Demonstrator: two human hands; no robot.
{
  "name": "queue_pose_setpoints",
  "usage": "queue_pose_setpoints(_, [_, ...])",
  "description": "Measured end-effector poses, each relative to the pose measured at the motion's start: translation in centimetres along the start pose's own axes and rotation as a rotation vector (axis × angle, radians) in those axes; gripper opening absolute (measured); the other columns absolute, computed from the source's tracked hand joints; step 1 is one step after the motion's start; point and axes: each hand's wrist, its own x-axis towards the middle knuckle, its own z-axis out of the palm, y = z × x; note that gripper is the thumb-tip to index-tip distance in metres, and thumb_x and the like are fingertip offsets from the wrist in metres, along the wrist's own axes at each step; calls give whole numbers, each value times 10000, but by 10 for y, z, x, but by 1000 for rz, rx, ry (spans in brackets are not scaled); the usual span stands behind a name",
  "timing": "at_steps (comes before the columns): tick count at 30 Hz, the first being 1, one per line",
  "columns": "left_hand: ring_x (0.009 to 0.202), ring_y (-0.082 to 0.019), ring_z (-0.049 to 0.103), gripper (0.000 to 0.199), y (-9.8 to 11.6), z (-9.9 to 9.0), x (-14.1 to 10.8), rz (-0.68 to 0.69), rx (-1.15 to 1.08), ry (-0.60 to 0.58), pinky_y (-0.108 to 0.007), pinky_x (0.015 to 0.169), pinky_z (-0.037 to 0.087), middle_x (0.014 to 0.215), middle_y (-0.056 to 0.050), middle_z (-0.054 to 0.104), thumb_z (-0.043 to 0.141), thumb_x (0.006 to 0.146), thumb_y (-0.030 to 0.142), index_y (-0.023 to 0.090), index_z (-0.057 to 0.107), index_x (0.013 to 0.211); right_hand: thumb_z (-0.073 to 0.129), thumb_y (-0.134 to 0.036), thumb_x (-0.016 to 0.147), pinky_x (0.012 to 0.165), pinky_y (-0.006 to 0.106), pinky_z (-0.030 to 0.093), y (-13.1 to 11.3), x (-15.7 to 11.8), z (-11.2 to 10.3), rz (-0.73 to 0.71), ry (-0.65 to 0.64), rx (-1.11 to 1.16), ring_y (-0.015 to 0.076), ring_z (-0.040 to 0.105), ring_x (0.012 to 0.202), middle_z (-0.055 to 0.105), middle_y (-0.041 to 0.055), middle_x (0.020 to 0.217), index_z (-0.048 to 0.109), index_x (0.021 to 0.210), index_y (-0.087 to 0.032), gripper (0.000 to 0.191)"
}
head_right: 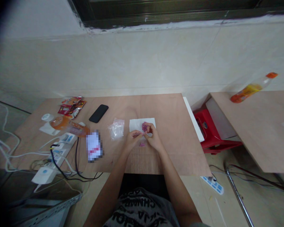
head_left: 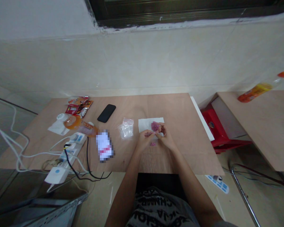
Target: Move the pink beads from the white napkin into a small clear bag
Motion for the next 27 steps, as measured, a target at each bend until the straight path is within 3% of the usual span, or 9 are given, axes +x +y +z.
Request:
queue_pose_setpoints(8, [726, -184, 667, 339, 2, -1, -1, -26, -12, -35, -304, 731, 522, 748, -54, 716, 759, 666, 490, 161, 704, 727, 669, -229, 775, 738, 313, 450, -4, -2, 0, -5, 33, 75, 138, 464, 710, 410, -34, 800, 548, 1162, -295, 411])
queue_pose_setpoints(19, [915, -256, 700, 380, 7, -7, -5, 15, -5, -108, -379, 856, 532, 944, -118, 758, 667, 775, 506, 147, 753, 866, 692, -255, 738, 647, 266, 392, -3, -4, -1, 39, 177, 33, 122, 422, 633, 383, -67, 693, 553, 1061, -252, 351])
queue_pose_setpoints(27, [1008, -239, 677, 399, 11, -12, -8, 73, 134, -200, -384, 953, 497, 1044, -98, 744, 518, 889, 484, 166, 736, 991, 723, -269, 710, 632, 269, 405, -8, -10, -9, 87, 262, 86, 121, 435, 588, 384, -80, 641, 570, 1012, -242, 340])
